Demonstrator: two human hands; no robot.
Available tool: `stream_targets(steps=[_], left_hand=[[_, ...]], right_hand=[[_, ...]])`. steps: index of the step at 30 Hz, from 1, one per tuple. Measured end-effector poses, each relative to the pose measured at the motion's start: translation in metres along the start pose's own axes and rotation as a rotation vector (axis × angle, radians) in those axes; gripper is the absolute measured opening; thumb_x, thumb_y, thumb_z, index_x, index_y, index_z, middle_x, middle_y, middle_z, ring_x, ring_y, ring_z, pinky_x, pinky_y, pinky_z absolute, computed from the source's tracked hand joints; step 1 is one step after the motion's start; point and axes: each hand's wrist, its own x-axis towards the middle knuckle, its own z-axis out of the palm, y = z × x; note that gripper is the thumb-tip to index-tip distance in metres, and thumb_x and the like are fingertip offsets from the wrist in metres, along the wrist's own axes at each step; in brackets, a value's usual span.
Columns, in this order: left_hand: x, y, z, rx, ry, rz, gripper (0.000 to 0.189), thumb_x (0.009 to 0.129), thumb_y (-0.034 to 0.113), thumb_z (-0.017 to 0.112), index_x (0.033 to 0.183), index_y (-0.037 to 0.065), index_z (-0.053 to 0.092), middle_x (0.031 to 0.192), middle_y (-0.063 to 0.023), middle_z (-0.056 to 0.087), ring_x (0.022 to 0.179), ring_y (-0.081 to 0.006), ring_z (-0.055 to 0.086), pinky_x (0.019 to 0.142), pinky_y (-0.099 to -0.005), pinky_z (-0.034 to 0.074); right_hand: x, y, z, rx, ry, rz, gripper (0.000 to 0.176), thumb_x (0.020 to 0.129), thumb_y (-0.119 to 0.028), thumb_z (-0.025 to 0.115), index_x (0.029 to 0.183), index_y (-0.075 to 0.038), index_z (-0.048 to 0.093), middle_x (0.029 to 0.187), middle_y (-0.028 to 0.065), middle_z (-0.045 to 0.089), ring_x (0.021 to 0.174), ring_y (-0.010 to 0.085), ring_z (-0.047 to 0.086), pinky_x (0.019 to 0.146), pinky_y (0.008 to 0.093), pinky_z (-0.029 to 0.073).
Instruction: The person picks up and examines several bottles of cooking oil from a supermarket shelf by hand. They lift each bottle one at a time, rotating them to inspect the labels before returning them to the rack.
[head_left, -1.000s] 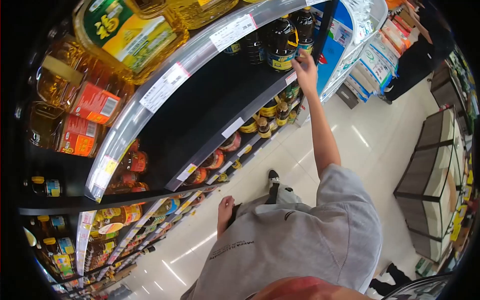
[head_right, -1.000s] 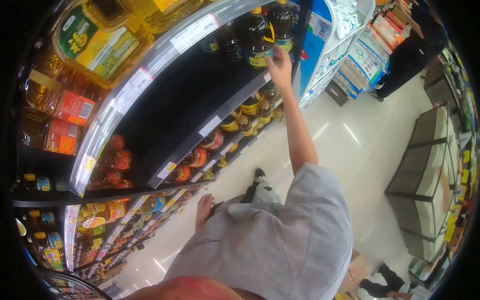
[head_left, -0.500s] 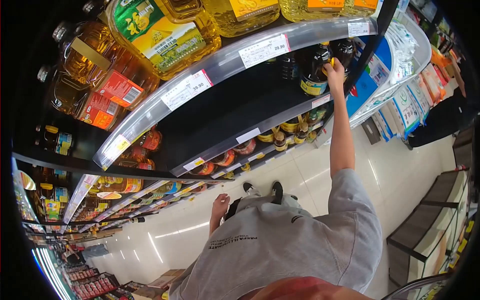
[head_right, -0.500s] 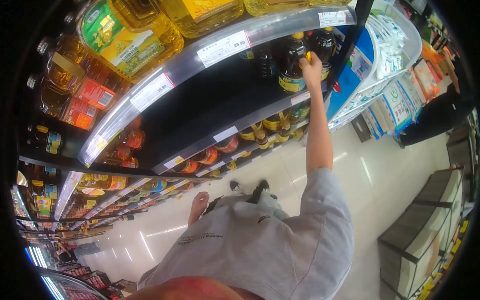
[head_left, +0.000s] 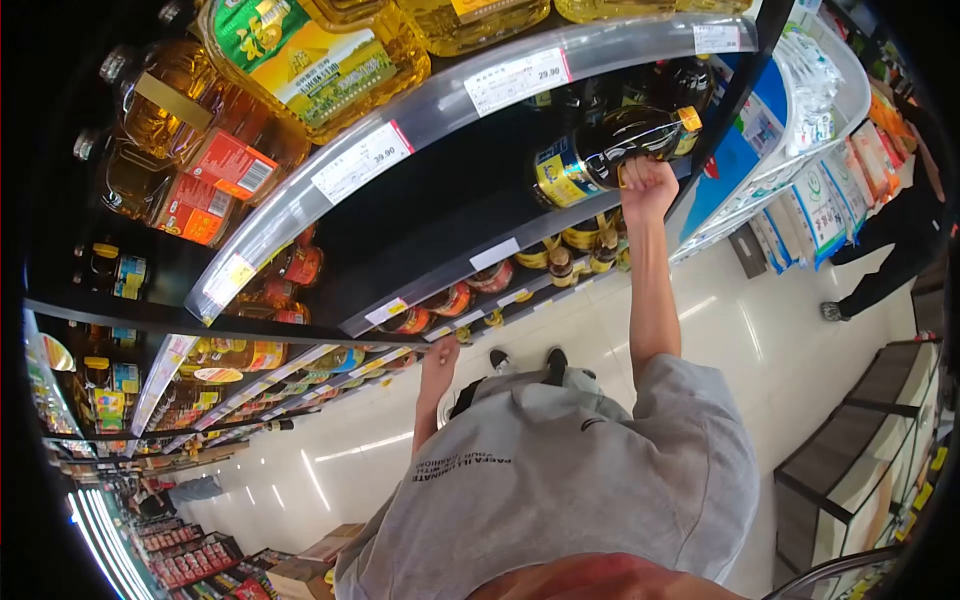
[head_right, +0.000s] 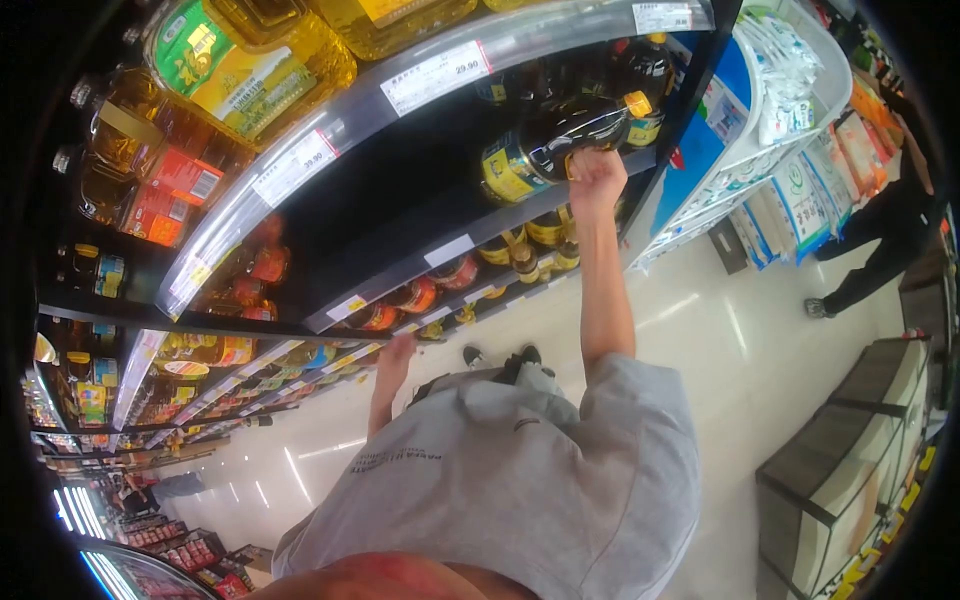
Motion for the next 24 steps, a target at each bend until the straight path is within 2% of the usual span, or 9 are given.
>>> stream_targets(steps=[4,6,10,13,14,16,18,22,24], left_hand=[[0.029,0.071,-0.01,-0.352,-0.033,-0.058,0.03,0.1,0.025,0.056,0.115,0.0,0.063,0.101,-0.0089,0.068,0.092,-0.0132,0.062,0.084,-0.0286,0.049],[0.04,0.12,-0.008,-0.163,-0.006,0.169,0.036,0.102,0.03,0.053,0.117,-0.001,0.061,0.1,-0.0075,0.067,0.096,-0.0128,0.061,0.087,-0.0292,0.048],[0.069,0.152,0.004,-0.742,-0.141,0.09,0.048,0.104,0.038,0.041,0.133,-0.001,0.05,0.13,-0.0126,0.057,0.118,-0.021,0.055,0.101,-0.0323,0.042],[0.072,0.153,0.014,-0.712,-0.3,0.243,0.059,0.104,0.044,0.038,0.141,-0.001,0.043,0.14,-0.0132,0.05,0.131,-0.023,0.046,0.112,-0.0349,0.032],[0.061,0.143,0.022,-0.92,-0.312,-0.006,0.059,0.102,0.044,0.042,0.14,-0.001,0.044,0.139,-0.0125,0.052,0.129,-0.0218,0.048,0.11,-0.0344,0.035],[0.045,0.151,0.015,-1.037,-0.389,-0.092,0.057,0.1,0.044,0.049,0.137,0.002,0.048,0.134,-0.0107,0.057,0.124,-0.0199,0.054,0.107,-0.0341,0.039],[0.03,0.146,0.019,-1.117,-0.26,-0.237,0.056,0.097,0.043,0.055,0.134,0.002,0.05,0.127,-0.0091,0.061,0.116,-0.0186,0.059,0.102,-0.0342,0.044],[0.003,0.14,0.008,-1.087,-0.272,-0.254,0.053,0.096,0.043,0.055,0.133,0.005,0.052,0.128,-0.008,0.06,0.119,-0.0213,0.056,0.101,-0.0363,0.042],[-0.013,0.141,0.001,-1.027,-0.126,-0.319,0.058,0.094,0.043,0.059,0.133,0.001,0.051,0.126,-0.0097,0.06,0.118,-0.0202,0.055,0.101,-0.0352,0.041]], right_hand=[[-0.044,0.005,0.019,0.006,0.045,0.178,0.022,0.078,-0.009,0.051,0.064,-0.013,0.035,0.053,-0.0039,0.025,0.047,0.0099,0.027,0.049,0.0261,0.025],[-0.062,0.007,0.024,-0.023,-0.03,0.307,0.027,0.078,-0.011,0.052,0.06,-0.014,0.032,0.053,-0.0041,0.026,0.048,0.0099,0.026,0.049,0.0263,0.025],[-0.102,0.007,0.052,-0.045,0.041,0.456,0.03,0.079,-0.011,0.051,0.059,-0.016,0.029,0.052,-0.0047,0.024,0.045,0.0094,0.025,0.046,0.0258,0.023],[-0.119,0.012,0.061,-0.017,0.075,0.599,0.031,0.08,-0.011,0.05,0.059,-0.017,0.028,0.052,-0.005,0.024,0.044,0.0089,0.023,0.043,0.0252,0.022],[-0.123,0.015,0.062,0.02,0.058,0.669,0.032,0.08,-0.011,0.05,0.059,-0.017,0.027,0.052,-0.0051,0.023,0.044,0.0087,0.022,0.043,0.0248,0.021],[-0.126,0.024,0.059,0.016,0.03,0.716,0.032,0.081,-0.011,0.05,0.06,-0.017,0.027,0.053,-0.0053,0.023,0.044,0.0077,0.022,0.042,0.0238,0.021],[-0.126,0.035,0.054,0.05,0.014,0.774,0.032,0.082,-0.011,0.05,0.061,-0.017,0.028,0.053,-0.0056,0.024,0.044,0.0068,0.022,0.042,0.0226,0.02],[-0.134,0.055,0.046,-0.07,0.163,0.819,0.029,0.081,-0.008,0.054,0.064,-0.017,0.032,0.055,-0.0064,0.025,0.045,0.0068,0.021,0.041,0.0239,0.017],[-0.144,0.066,0.046,-0.056,0.177,0.858,0.032,0.082,-0.008,0.056,0.063,-0.017,0.032,0.055,-0.0067,0.025,0.044,0.007,0.022,0.039,0.0238,0.017]])
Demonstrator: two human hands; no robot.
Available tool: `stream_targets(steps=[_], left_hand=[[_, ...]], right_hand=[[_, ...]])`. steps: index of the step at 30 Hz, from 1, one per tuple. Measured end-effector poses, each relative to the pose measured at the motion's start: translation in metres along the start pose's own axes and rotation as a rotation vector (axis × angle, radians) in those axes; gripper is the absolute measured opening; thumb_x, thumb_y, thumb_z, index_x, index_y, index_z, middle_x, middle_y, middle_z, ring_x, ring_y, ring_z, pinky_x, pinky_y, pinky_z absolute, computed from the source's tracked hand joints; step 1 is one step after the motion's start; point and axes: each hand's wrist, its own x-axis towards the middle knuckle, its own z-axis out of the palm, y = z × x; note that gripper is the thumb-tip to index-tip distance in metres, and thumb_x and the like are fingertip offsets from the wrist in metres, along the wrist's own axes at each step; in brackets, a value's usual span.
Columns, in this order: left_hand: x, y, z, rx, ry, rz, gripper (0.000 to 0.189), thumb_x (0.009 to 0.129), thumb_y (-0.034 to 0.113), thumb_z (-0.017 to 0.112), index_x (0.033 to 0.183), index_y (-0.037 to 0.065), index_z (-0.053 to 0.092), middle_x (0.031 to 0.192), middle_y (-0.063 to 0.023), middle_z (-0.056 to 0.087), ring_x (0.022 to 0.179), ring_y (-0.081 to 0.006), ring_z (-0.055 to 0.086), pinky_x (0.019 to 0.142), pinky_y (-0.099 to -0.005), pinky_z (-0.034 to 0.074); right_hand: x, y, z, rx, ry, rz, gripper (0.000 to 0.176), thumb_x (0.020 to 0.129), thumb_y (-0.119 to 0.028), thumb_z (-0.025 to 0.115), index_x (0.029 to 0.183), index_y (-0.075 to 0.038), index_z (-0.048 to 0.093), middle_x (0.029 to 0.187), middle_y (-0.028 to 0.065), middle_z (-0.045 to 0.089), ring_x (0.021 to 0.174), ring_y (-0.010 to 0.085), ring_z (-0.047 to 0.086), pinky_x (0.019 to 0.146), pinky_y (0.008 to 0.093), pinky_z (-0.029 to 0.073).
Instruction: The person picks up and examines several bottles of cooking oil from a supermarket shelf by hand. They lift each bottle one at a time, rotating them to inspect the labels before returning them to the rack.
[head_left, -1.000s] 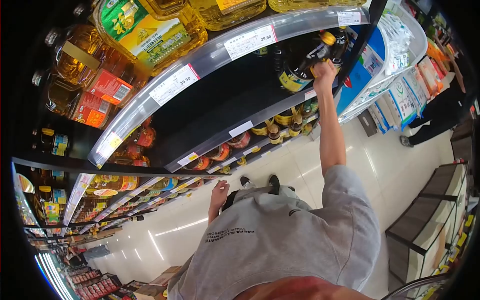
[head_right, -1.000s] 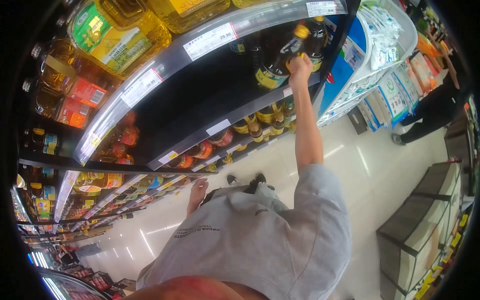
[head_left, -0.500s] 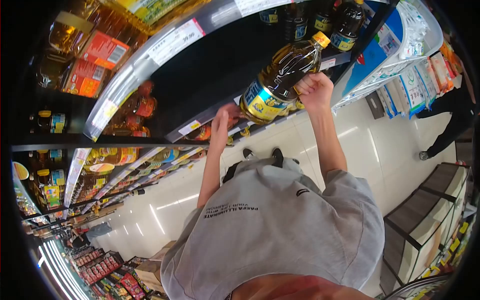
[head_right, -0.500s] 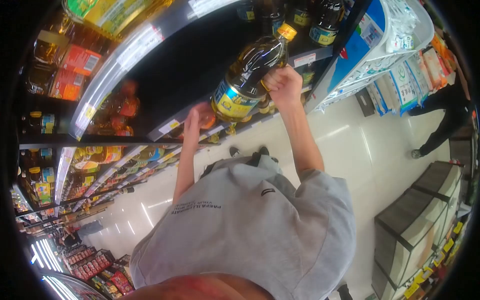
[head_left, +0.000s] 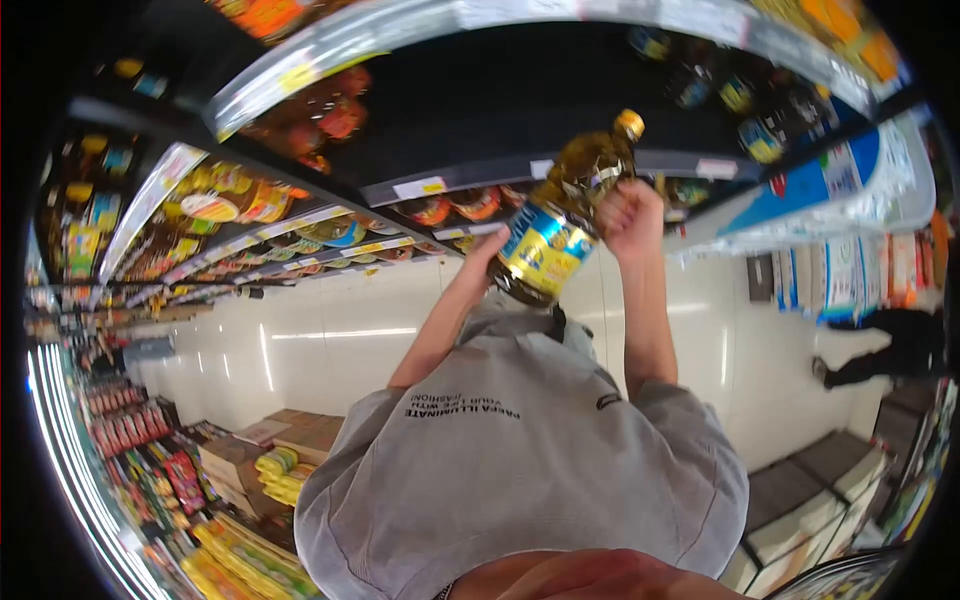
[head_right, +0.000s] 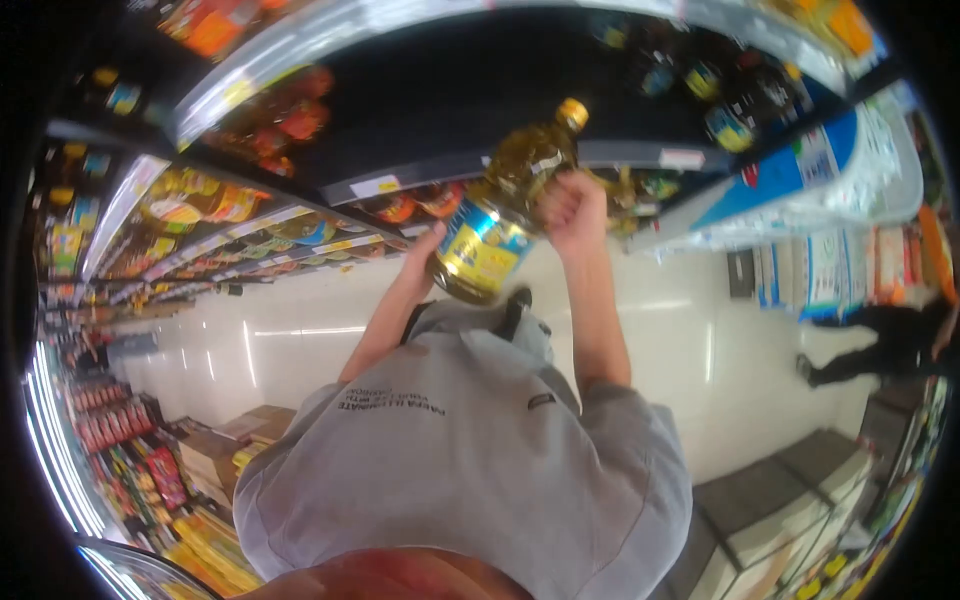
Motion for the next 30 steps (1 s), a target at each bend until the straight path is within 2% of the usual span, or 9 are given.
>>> stream_targets(steps=[5,8,13,17,20,24,26,28,30], left_hand=[[-0.034,-0.003,-0.032,0.095,0.033,0.078,0.053,0.096,0.042,0.057,0.124,-0.003,0.06,0.118,-0.0078,0.064,0.108,-0.014,0.057,0.096,-0.0289,0.043],[-0.046,-0.007,-0.064,0.121,-0.075,0.16,0.062,0.098,0.037,0.056,0.14,-0.007,0.044,0.131,-0.0125,0.058,0.119,-0.0179,0.053,0.103,-0.0308,0.04],[-0.073,-0.001,-0.115,0.008,-0.354,0.359,0.085,0.098,0.058,0.045,0.148,-0.008,0.027,0.149,-0.0169,0.041,0.138,-0.0243,0.036,0.114,-0.0362,0.028],[-0.119,0.039,-0.163,0.169,-0.326,0.546,0.094,0.094,0.06,0.049,0.151,-0.007,0.016,0.156,-0.0202,0.026,0.144,-0.0273,0.025,0.117,-0.0373,0.019],[-0.155,0.077,-0.199,0.44,-0.256,0.704,0.104,0.088,0.062,0.057,0.151,-0.007,0.012,0.156,-0.0235,0.021,0.146,-0.0297,0.021,0.118,-0.0381,0.018],[-0.199,0.117,-0.243,0.737,0.036,0.891,0.112,0.078,0.041,0.078,0.151,-0.007,0.007,0.156,-0.0266,0.018,0.146,-0.0361,0.019,0.118,-0.04,0.017],[-0.212,0.135,-0.261,0.83,0.302,1.091,0.111,0.077,0.029,0.08,0.152,-0.006,0.007,0.155,-0.0268,0.019,0.145,-0.0387,0.021,0.117,-0.0422,0.017],[-0.225,0.16,-0.268,0.678,0.448,1.229,0.101,0.079,0.022,0.077,0.151,-0.006,0.011,0.155,-0.0275,0.02,0.143,-0.0409,0.024,0.117,-0.0451,0.018],[-0.232,0.181,-0.285,0.619,0.629,1.409,0.093,0.082,0.017,0.074,0.15,-0.006,0.015,0.156,-0.0269,0.018,0.143,-0.0399,0.024,0.117,-0.0458,0.02]], right_hand=[[-0.013,0.039,0.039,-0.104,0.148,-0.007,0.03,0.082,-0.01,0.057,0.062,-0.018,0.035,0.053,-0.007,0.027,0.042,0.0067,0.024,0.036,0.0229,0.018],[-0.02,0.065,0.053,-0.173,0.18,-0.009,0.032,0.083,-0.014,0.056,0.06,-0.019,0.033,0.052,-0.0071,0.024,0.042,0.0076,0.021,0.037,0.0238,0.019],[-0.035,0.113,0.102,-0.314,0.057,-0.047,0.025,0.078,-0.015,0.055,0.062,-0.018,0.037,0.051,-0.0079,0.023,0.041,0.0069,0.021,0.039,0.0238,0.019],[-0.066,0.18,0.175,-0.472,-0.171,-0.143,0.009,0.07,-0.009,0.053,0.078,-0.009,0.048,0.057,-0.007,0.035,0.044,0.0045,0.027,0.04,0.0218,0.023],[-0.063,0.232,0.209,-0.562,-0.511,-0.148,0.048,0.063,-0.002,0.05,0.109,0.008,0.056,0.089,0.0099,0.065,0.067,0.0124,0.058,0.054,0.0209,0.043],[-0.056,0.291,0.282,-0.712,-0.718,-0.25,0.057,0.063,0.001,0.049,0.119,0.011,0.051,0.111,0.0187,0.063,0.092,0.024,0.065,0.074,0.028,0.053],[-0.061,0.315,0.341,-0.608,-0.767,-0.28,0.055,0.066,0.002,0.05,0.12,0.009,0.052,0.109,0.0164,0.064,0.084,0.021,0.065,0.067,0.0256,0.052],[-0.051,0.325,0.379,-0.514,-0.759,-0.18,0.041,0.072,-0.002,0.051,0.112,0.005,0.057,0.088,0.0071,0.064,0.065,0.0137,0.058,0.053,0.0222,0.044],[-0.061,0.357,0.441,-0.486,-0.557,-0.331,0.019,0.078,-0.007,0.053,0.093,-0.001,0.062,0.066,-0.0022,0.05,0.051,0.0083,0.043,0.043,0.021,0.031]])
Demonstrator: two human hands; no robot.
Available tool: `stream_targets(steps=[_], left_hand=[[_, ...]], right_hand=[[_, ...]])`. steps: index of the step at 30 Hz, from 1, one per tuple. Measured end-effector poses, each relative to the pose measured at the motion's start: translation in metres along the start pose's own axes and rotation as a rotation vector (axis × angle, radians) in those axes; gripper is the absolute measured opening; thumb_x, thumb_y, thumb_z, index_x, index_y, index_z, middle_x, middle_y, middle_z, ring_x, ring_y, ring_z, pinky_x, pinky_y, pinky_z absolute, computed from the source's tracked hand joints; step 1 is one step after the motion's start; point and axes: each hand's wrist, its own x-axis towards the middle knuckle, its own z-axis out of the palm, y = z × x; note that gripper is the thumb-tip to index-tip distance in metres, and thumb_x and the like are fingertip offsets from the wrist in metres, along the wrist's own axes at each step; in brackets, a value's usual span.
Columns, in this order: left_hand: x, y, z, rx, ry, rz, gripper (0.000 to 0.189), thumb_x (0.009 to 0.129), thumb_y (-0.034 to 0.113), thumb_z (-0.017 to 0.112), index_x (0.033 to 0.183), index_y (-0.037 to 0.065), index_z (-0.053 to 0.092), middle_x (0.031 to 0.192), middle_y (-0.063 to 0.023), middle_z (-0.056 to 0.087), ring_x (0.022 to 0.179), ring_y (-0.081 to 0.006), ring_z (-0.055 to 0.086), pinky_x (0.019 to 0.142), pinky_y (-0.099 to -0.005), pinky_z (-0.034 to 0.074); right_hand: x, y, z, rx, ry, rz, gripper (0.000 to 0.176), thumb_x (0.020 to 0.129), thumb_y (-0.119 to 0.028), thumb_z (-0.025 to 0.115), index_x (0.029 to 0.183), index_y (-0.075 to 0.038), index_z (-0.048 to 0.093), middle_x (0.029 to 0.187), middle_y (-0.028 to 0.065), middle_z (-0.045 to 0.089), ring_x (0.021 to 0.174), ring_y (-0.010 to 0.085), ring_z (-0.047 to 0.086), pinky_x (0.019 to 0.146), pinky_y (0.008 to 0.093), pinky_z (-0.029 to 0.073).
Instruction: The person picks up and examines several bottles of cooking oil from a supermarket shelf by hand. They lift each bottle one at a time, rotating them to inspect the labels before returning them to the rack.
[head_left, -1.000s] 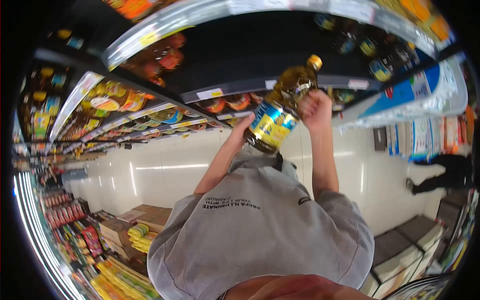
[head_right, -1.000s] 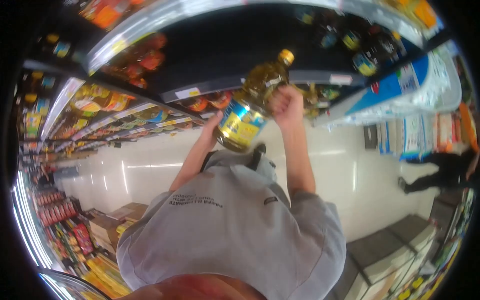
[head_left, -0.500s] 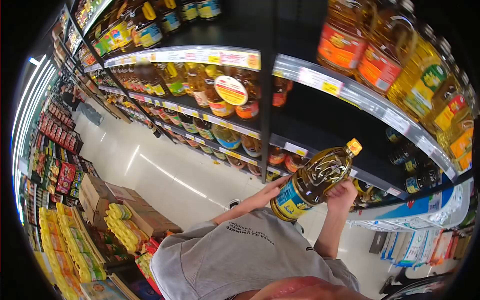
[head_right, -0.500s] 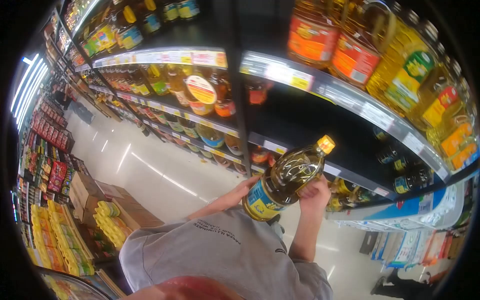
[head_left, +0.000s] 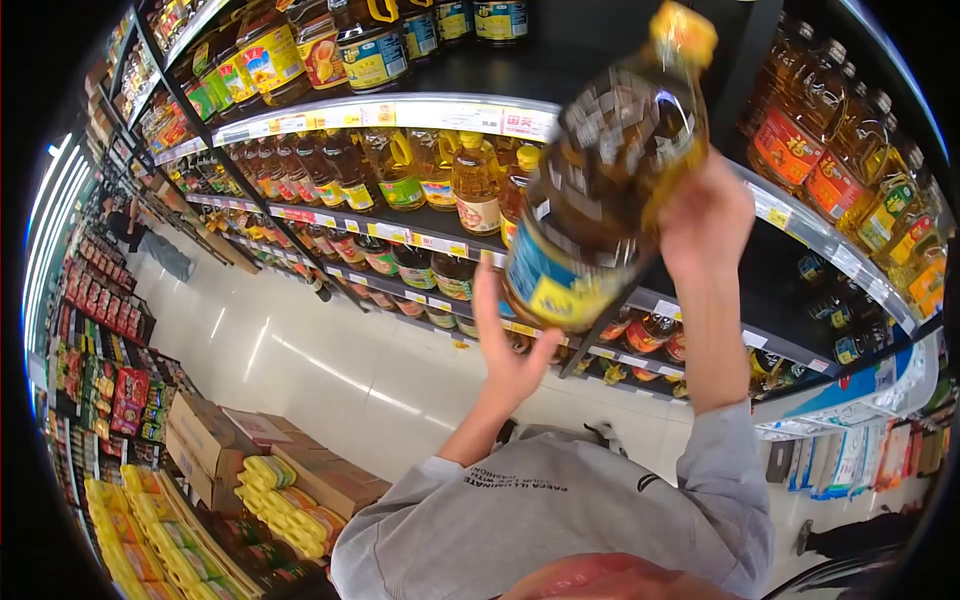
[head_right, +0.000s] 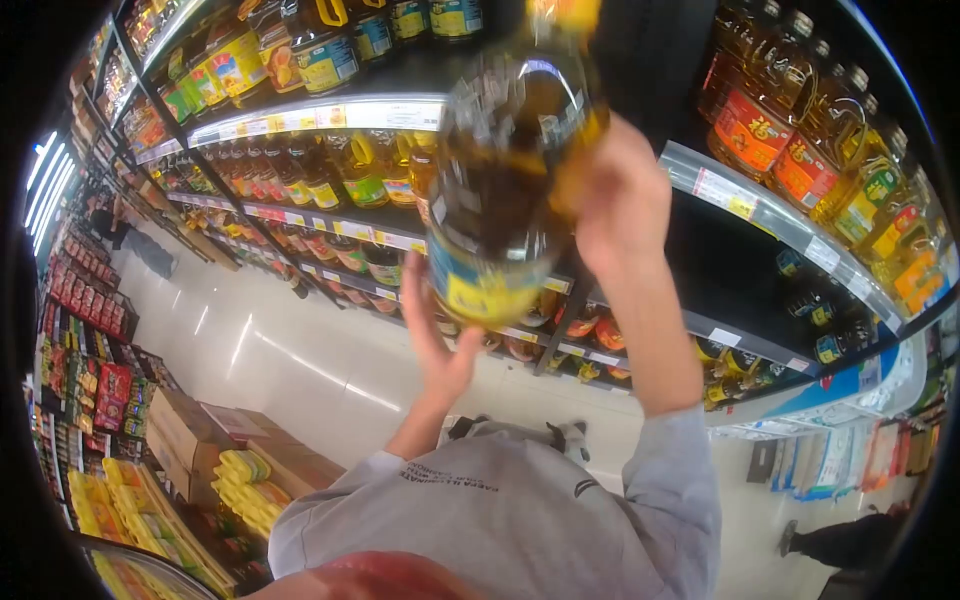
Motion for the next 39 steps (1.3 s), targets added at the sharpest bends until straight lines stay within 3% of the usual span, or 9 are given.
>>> stream_targets(steps=[4,8,13,23,27,29,32,35,39], left_hand=[[0.008,-0.009,-0.028,0.064,0.189,0.061,0.078,0.089,0.012,0.063,0.151,-0.004,0.017,0.157,-0.0219,0.019,0.145,-0.0378,0.023,0.116,-0.0501,0.025],[-0.014,-0.023,-0.048,0.182,0.08,-0.137,0.063,0.09,0.005,0.059,0.146,-0.003,0.032,0.151,-0.0195,0.036,0.14,-0.0331,0.033,0.113,-0.0488,0.03],[-0.052,-0.039,-0.063,0.052,0.049,-0.512,0.051,0.092,0.008,0.058,0.14,-0.001,0.043,0.145,-0.0175,0.044,0.135,-0.0299,0.041,0.111,-0.0458,0.034],[-0.042,-0.111,-0.09,0.141,0.153,-0.609,0.041,0.093,0.014,0.061,0.131,0.0,0.051,0.133,-0.0144,0.057,0.123,-0.026,0.052,0.101,-0.0401,0.04],[-0.035,-0.12,-0.089,0.145,0.176,-0.645,0.037,0.094,0.014,0.06,0.127,-0.001,0.054,0.129,-0.0152,0.059,0.12,-0.027,0.055,0.099,-0.0407,0.043],[-0.037,-0.123,-0.088,0.149,0.184,-0.647,0.036,0.094,0.014,0.06,0.126,-0.001,0.056,0.127,-0.0153,0.06,0.119,-0.0273,0.056,0.098,-0.0408,0.044],[-0.055,-0.126,-0.09,0.199,0.158,-0.688,0.033,0.094,0.014,0.06,0.123,-0.002,0.058,0.123,-0.0158,0.062,0.116,-0.0276,0.058,0.095,-0.0407,0.046],[-0.067,-0.128,-0.092,0.182,0.112,-0.76,0.032,0.095,0.014,0.058,0.123,-0.002,0.057,0.121,-0.0151,0.062,0.115,-0.0261,0.059,0.097,-0.0404,0.048],[-0.073,-0.121,-0.092,0.154,0.103,-0.777,0.031,0.095,0.015,0.059,0.121,-0.002,0.059,0.119,-0.0156,0.064,0.112,-0.0257,0.06,0.095,-0.0396,0.048]], right_hand=[[0.119,0.005,0.018,0.169,-0.594,0.205,0.013,0.081,-0.015,0.058,0.074,-0.006,0.064,0.056,-0.0009,0.043,0.048,0.0142,0.044,0.045,0.0267,0.037],[0.164,0.019,0.091,0.077,-0.282,-0.105,0.037,0.079,-0.013,0.053,0.056,-0.023,0.027,0.048,-0.0092,0.022,0.037,0.0055,0.017,0.036,0.0236,0.014],[0.251,0.054,0.102,-0.029,-0.191,-0.183,0.034,0.077,-0.012,0.055,0.054,-0.02,0.031,0.046,-0.0082,0.026,0.034,0.0069,0.021,0.035,0.0249,0.016],[0.367,0.123,0.118,-0.27,-0.13,-0.145,0.023,0.079,-0.013,0.059,0.06,-0.014,0.046,0.05,-0.0059,0.04,0.036,0.0057,0.031,0.034,0.0238,0.022],[0.405,0.148,0.119,-0.303,-0.137,-0.317,0.02,0.08,-0.014,0.059,0.063,-0.006,0.054,0.057,-0.0006,0.048,0.046,0.0137,0.044,0.043,0.0293,0.037],[0.424,0.163,0.119,-0.426,-0.027,-0.471,0.024,0.083,-0.018,0.058,0.073,0.003,0.064,0.087,0.015,0.068,0.083,0.0285,0.065,0.073,0.0354,0.051],[0.44,0.176,0.119,-0.655,0.133,-0.757,0.031,0.085,-0.023,0.058,0.087,0.007,0.069,0.129,0.0284,0.058,0.127,0.0352,0.051,0.102,0.0362,0.042],[0.428,0.167,0.122,-0.661,0.077,-0.62,0.035,0.087,-0.026,0.057,0.095,0.006,0.069,0.146,0.0295,0.038,0.143,0.0331,0.031,0.111,0.0347,0.032],[0.403,0.148,0.117,-0.901,-0.013,-0.566,0.039,0.086,-0.035,0.057,0.1,-0.002,0.071,0.138,0.0233,0.052,0.131,0.0342,0.048,0.105,0.0383,0.039]])
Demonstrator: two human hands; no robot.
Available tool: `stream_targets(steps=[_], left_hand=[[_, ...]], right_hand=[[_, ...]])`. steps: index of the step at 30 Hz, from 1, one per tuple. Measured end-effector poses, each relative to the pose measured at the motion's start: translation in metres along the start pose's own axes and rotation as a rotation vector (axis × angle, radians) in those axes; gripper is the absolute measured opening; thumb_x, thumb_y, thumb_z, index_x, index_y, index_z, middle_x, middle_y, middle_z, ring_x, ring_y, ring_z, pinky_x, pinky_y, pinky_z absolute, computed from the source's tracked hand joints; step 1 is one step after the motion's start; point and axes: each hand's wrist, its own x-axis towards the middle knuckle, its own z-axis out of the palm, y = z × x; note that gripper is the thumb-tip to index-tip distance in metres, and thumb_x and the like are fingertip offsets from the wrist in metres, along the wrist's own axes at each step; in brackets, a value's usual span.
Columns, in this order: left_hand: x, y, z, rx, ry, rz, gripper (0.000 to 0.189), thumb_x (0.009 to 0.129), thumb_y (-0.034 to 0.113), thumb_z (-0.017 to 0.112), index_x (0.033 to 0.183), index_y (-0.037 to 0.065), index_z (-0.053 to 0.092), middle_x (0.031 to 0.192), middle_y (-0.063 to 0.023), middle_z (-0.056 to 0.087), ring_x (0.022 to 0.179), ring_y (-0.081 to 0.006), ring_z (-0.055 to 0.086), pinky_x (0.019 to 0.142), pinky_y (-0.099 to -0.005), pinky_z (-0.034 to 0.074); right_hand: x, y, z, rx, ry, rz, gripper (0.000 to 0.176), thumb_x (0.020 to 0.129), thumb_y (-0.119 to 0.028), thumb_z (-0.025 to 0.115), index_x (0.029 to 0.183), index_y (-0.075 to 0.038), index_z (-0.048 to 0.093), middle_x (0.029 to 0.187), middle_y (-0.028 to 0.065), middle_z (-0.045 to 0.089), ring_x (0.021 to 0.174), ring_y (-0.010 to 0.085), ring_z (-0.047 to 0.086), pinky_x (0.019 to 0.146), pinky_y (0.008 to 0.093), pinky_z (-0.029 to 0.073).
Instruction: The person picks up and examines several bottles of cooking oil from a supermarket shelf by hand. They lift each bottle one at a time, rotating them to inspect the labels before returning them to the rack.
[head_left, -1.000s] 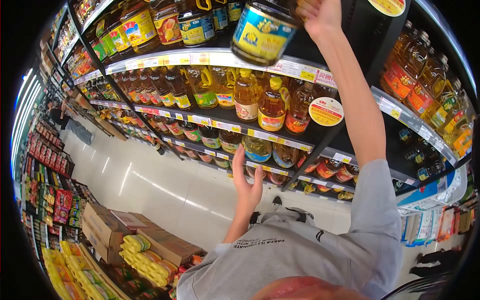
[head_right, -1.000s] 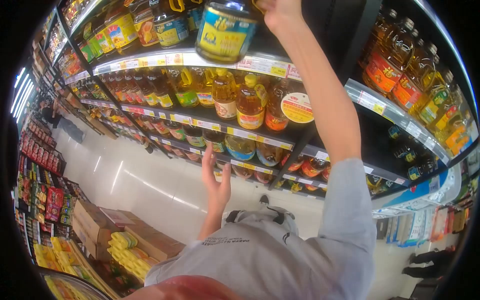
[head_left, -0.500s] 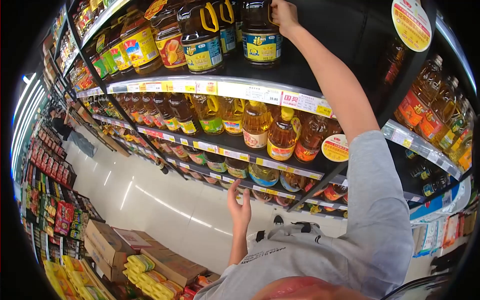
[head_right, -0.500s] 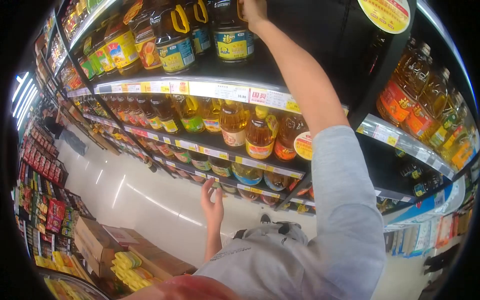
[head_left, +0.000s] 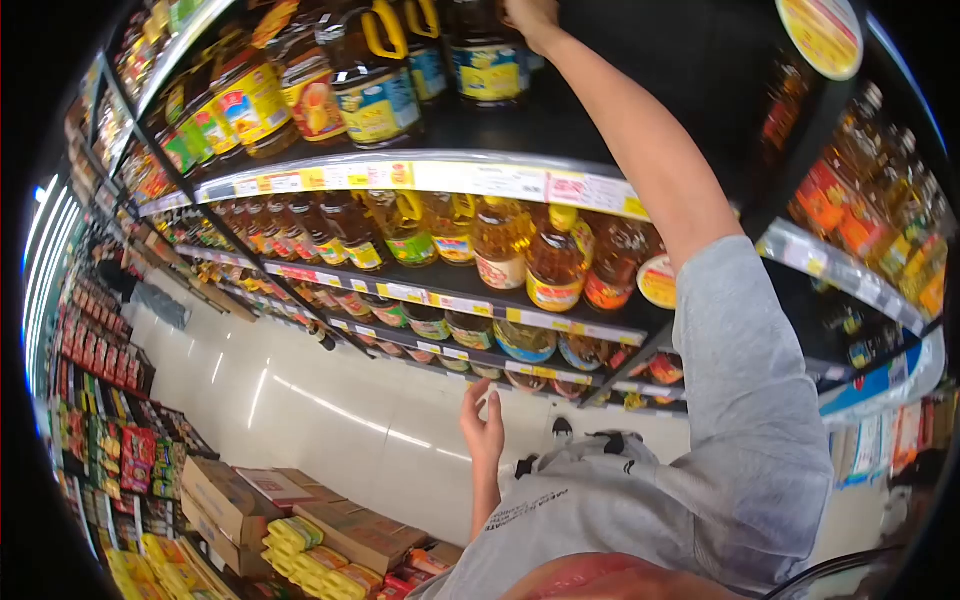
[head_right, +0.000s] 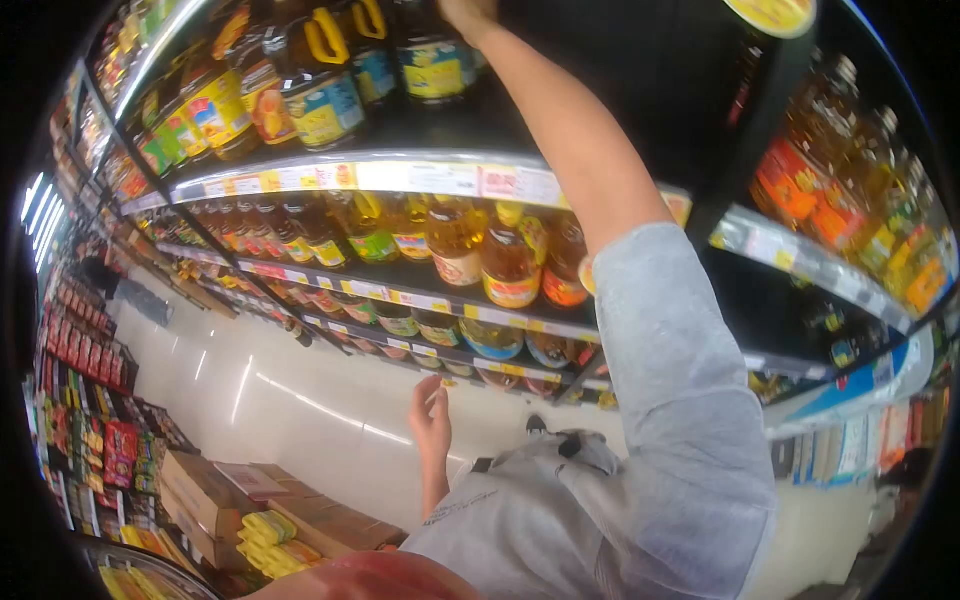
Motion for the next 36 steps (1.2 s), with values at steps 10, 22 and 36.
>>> stream_targets(steps=[10,22,36], left_hand=[[-0.006,0.002,0.045,0.008,-0.44,0.087,0.024,0.096,0.009,0.056,0.116,-0.004,0.061,0.113,-0.0153,0.066,0.106,-0.0238,0.063,0.092,-0.0362,0.05],[-0.07,0.013,0.119,0.222,-0.809,0.106,0.023,0.094,0.01,0.059,0.112,-0.003,0.065,0.104,-0.0153,0.07,0.099,-0.0241,0.066,0.09,-0.0362,0.05],[-0.205,0.057,0.32,0.291,-0.804,0.067,0.022,0.094,0.008,0.06,0.112,-0.002,0.064,0.106,-0.0168,0.07,0.097,-0.0226,0.068,0.085,-0.0334,0.053]], right_hand=[[-0.167,-0.109,-0.172,-0.461,-0.097,-0.707,0.044,0.074,-0.037,0.067,0.109,-0.01,0.07,0.116,0.0159,0.065,0.107,0.0345,0.062,0.087,0.0428,0.053],[-0.432,0.001,-0.532,-0.882,0.098,-0.303,0.014,0.077,0.001,0.065,0.09,-0.002,0.067,0.092,0.0109,0.069,0.074,0.0252,0.065,0.065,0.0322,0.053],[-0.378,0.245,-0.887,-0.659,0.486,0.366,0.092,0.065,-0.029,0.09,0.135,0.006,0.042,0.126,0.0203,0.056,0.112,0.0279,0.057,0.094,0.0362,0.048]])
